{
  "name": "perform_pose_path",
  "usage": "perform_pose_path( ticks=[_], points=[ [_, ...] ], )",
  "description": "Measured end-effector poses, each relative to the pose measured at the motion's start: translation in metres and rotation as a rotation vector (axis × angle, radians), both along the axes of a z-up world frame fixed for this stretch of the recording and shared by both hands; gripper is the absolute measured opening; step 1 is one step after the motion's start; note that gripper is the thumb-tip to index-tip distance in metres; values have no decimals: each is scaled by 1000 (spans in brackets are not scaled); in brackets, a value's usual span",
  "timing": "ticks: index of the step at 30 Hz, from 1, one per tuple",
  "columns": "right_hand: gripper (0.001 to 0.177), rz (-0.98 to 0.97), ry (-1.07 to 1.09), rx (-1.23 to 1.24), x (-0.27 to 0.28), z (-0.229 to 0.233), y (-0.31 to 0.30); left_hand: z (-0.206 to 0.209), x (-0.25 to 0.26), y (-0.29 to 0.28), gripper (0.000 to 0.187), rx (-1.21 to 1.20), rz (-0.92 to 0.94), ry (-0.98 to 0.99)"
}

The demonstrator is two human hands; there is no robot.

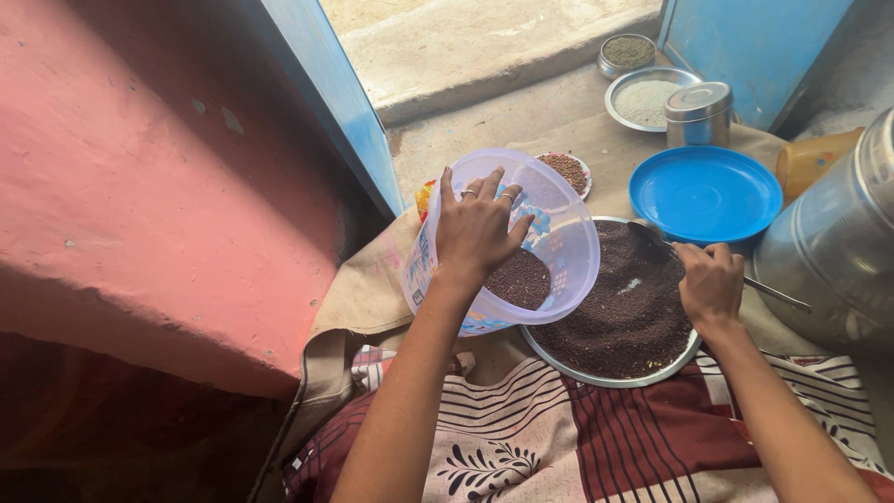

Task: The person scoops dark seeds from a plastic container into a metal tray using a ladle, then spreads and levels the seeds with both hands. The person repeats this scooping and spreading cycle throughout the clip.

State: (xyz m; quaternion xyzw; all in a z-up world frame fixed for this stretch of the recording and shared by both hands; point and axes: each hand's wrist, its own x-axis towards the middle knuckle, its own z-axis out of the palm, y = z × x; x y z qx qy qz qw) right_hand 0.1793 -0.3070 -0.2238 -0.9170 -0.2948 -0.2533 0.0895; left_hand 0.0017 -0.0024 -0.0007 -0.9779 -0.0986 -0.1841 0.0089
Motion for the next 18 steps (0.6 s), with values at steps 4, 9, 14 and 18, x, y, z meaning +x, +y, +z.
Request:
perform_pose_path(
  ticks=[4,9,14,18],
  points=[
    [48,38,51,-11,-4,-19,2,3,1,-2,48,-25,-4,9],
    [47,62,122,-109,-39,-35,-6,2,4,-8,49,-22,-26,-17],
    [51,153,99,-37,-81,-26,-29,0,1,-9,48,-5,-22,-6],
    [53,77,83,48,-85,-15,-46,-1,-3,-10,47,-15,-25,-12]
  ],
)
